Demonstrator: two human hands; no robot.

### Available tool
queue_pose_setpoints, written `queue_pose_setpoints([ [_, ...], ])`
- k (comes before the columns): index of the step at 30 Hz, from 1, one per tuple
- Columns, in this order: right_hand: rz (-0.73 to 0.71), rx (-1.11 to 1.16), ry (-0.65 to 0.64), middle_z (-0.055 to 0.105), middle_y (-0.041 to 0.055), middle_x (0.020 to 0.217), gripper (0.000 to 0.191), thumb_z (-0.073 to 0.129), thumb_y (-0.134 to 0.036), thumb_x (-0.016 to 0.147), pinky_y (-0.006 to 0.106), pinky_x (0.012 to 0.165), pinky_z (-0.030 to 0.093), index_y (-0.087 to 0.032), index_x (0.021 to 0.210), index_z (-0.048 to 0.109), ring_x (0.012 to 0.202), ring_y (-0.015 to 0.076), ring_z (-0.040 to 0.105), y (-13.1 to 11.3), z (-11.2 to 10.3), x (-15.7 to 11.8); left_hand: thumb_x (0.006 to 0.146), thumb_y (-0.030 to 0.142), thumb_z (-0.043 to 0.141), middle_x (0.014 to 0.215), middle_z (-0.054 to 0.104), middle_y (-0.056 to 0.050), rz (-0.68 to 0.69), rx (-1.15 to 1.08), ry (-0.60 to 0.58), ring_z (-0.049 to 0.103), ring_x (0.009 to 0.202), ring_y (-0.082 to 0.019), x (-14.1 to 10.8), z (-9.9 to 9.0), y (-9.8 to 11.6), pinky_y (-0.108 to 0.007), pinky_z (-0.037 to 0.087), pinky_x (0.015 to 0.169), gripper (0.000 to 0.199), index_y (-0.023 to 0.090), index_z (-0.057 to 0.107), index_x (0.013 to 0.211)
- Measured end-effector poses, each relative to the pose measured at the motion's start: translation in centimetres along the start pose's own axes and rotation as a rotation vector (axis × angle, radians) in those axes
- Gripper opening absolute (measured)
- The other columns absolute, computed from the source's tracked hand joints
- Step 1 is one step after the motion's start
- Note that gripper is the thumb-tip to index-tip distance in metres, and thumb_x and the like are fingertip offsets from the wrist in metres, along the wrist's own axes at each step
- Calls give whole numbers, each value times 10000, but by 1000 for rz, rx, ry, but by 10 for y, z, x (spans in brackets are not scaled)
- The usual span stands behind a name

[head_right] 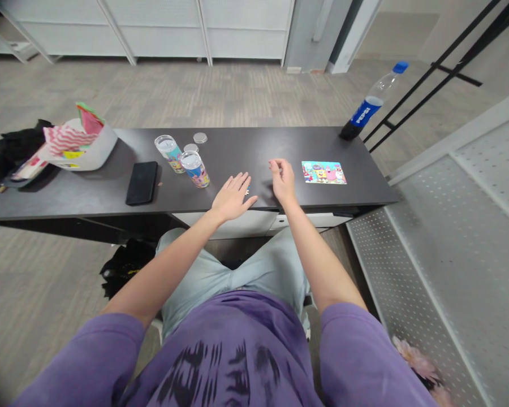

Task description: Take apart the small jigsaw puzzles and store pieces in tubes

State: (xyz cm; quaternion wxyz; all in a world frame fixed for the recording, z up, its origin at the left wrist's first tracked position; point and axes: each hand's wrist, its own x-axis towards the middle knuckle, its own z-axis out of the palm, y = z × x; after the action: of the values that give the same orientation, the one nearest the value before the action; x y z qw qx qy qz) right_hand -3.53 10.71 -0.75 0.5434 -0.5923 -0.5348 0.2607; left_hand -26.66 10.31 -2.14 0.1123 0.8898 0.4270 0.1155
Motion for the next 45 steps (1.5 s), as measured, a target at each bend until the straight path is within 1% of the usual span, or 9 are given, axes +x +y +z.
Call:
queue_pose_setpoints([
  [3, 48, 102, 32, 814, 150, 1130, 522, 717, -926, 1003, 617, 1190, 613, -404, 1003, 718, 1178, 425, 742, -13, -5, -34, 1338, 439, 928, 1975, 524, -174, 30, 16, -7, 522, 1797, -479, -5, -2, 0, -777, 480, 1525, 474, 284, 783, 1762],
  [7, 219, 234, -76, 659, 100, 771, 621, 852, -971, 943, 598, 862, 609, -409, 734, 691, 793, 372, 608, -22, -14, -111, 1340, 425, 924, 1975, 523, -175, 50, 16, -9, 535, 1785, -481, -4, -2, -2, -779, 495, 1515, 482, 284, 772, 1776],
  [10, 418, 353, -164, 670, 88, 743, 625, 895, -981, 928, 556, 719, 581, -409, 743, 721, 698, 344, 577, -23, -12, -155, 1340, 420, 923, 1981, 514, -175, 70, 7, -10, 527, 1791, -482, -4, 0, -3, -783, 488, 1518, 493, 288, 765, 1788],
  [12, 552, 443, -235, 778, 117, 837, 626, 856, -1036, 923, 566, 728, 640, -414, 866, 814, 789, 388, 720, -22, -3, -168, 1341, 413, 921, 1976, 519, -175, 88, 5, -7, 531, 1789, -481, -5, 1, -2, -780, 492, 1517, 483, 287, 769, 1781],
  [17, 723, 641, -332, 883, 182, 1045, 784, 628, -1142, 944, 632, 981, 776, -396, 1032, 852, 1216, 466, 881, -21, 30, -154, 1335, 436, 934, 1994, 494, -182, 126, 24, -22, 494, 1815, -495, -10, -2, 0, -793, 471, 1527, 516, 277, 758, 1793],
  [23, 806, 689, -412, 834, 165, 889, 714, 546, -1063, 1049, 618, 1000, 794, -393, 905, 744, 1192, 457, 899, -24, 51, -139, 1306, 402, 972, 1993, 493, -179, 177, 43, -68, 508, 1801, -505, -19, -7, 1, -799, 498, 1508, 552, 273, 753, 1796],
  [28, 812, 605, -489, 899, 150, 949, 651, 735, -981, 1079, 525, 958, 781, -358, 919, 831, 1091, 404, 927, -26, 33, -143, 1301, 385, 975, 1980, 512, -172, 203, 19, -88, 522, 1791, -500, -21, -8, 2, -793, 509, 1503, 536, 280, 765, 1783],
  [36, 604, 447, -468, 959, 117, 1067, 531, 1088, -890, 820, 543, 949, 756, -388, 918, 947, 990, 389, 891, -40, -4, -136, 1327, 436, 943, 1989, 508, -163, 229, -74, -117, 510, 1805, -478, -30, -10, 3, -776, 470, 1532, 488, 303, 784, 1768],
  [45, 313, 364, -298, 872, 60, 1005, 407, 1050, -755, 925, 479, 916, 703, -384, 961, 886, 910, 296, 790, -42, -15, -74, 1333, 453, 935, 1951, 556, -164, 177, -106, -113, 547, 1777, -466, -44, -11, 2, -771, 493, 1520, 457, 302, 799, 1743],
])
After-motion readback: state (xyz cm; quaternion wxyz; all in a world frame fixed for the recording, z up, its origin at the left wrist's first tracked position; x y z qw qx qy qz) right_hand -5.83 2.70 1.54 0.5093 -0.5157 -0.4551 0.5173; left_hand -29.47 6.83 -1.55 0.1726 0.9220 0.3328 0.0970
